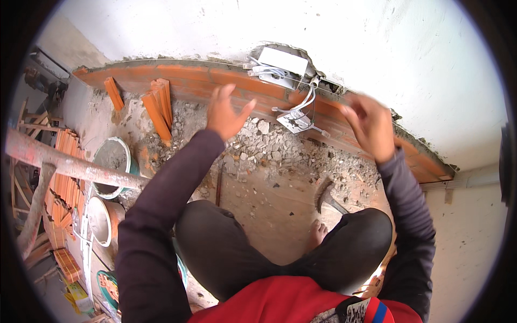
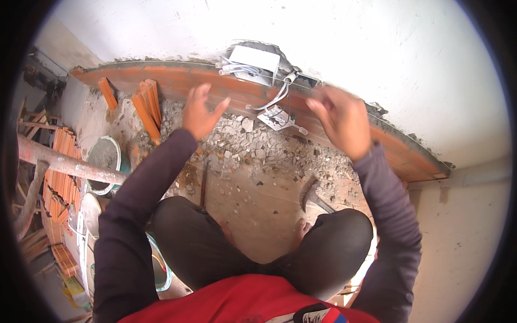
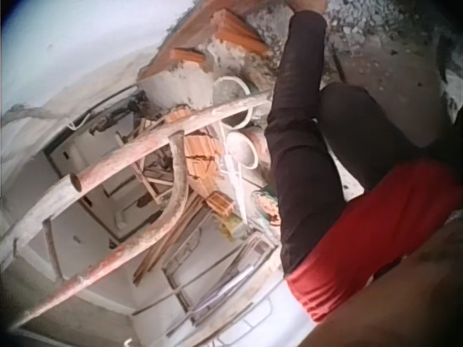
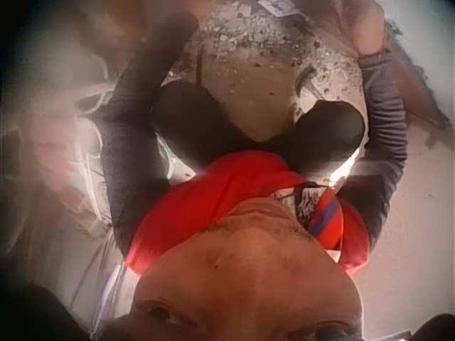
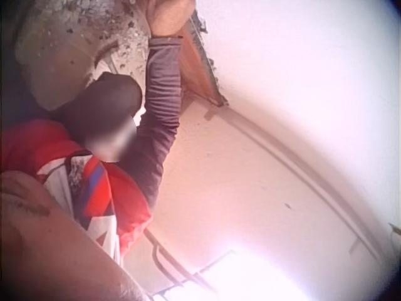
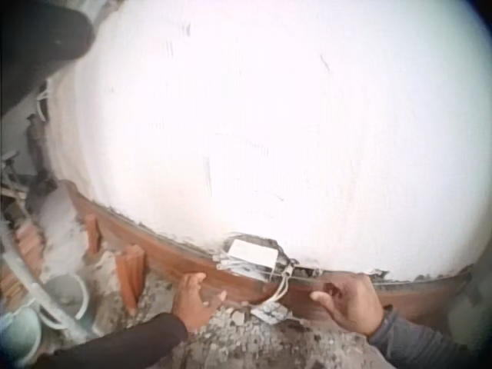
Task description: The person installs an electrical junction box into a wall cavity by hand using a hammer and a screwdriver to secure the box and manage wires.
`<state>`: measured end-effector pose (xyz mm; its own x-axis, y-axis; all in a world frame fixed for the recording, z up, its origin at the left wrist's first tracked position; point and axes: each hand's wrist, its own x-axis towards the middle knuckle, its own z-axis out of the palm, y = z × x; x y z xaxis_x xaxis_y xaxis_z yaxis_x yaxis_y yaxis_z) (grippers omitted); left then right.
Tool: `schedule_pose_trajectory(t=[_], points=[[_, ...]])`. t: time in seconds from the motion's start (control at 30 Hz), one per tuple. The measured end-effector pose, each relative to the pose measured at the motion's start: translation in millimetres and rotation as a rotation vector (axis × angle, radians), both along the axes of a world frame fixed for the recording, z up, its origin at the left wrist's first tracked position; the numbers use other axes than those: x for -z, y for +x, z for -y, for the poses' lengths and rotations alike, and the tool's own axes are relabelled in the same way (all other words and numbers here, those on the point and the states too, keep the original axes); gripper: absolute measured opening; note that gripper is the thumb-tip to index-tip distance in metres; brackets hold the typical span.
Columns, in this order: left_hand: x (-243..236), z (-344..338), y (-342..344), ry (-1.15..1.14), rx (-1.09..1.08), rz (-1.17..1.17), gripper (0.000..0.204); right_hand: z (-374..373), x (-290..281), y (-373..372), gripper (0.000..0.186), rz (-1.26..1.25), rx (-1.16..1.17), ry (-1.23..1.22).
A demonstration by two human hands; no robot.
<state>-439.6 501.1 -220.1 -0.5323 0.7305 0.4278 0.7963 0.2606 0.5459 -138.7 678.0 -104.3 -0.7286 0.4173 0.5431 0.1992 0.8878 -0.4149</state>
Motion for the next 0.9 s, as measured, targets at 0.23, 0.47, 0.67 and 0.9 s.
schedule_pose_trajectory(t=[0.23,0.47,0.67,0.9], points=[[-6,-82,56,0.118,-0.222,0.282,0.107,-34,-2,-97,0.023,0.160,0.057,0.051],[-4,-109,57,0.188,-0.276,0.237,0.109,-44,13,-127,0.018,-0.027,0.113,-0.048],[9,-108,50,0.171,-0.171,0.193,0.117,-43,21,-130,0.024,-0.074,0.085,0.002],[-5,-118,72,0.186,-0.296,0.352,0.118,-42,22,-143,0.028,-0.127,0.161,-0.122]])
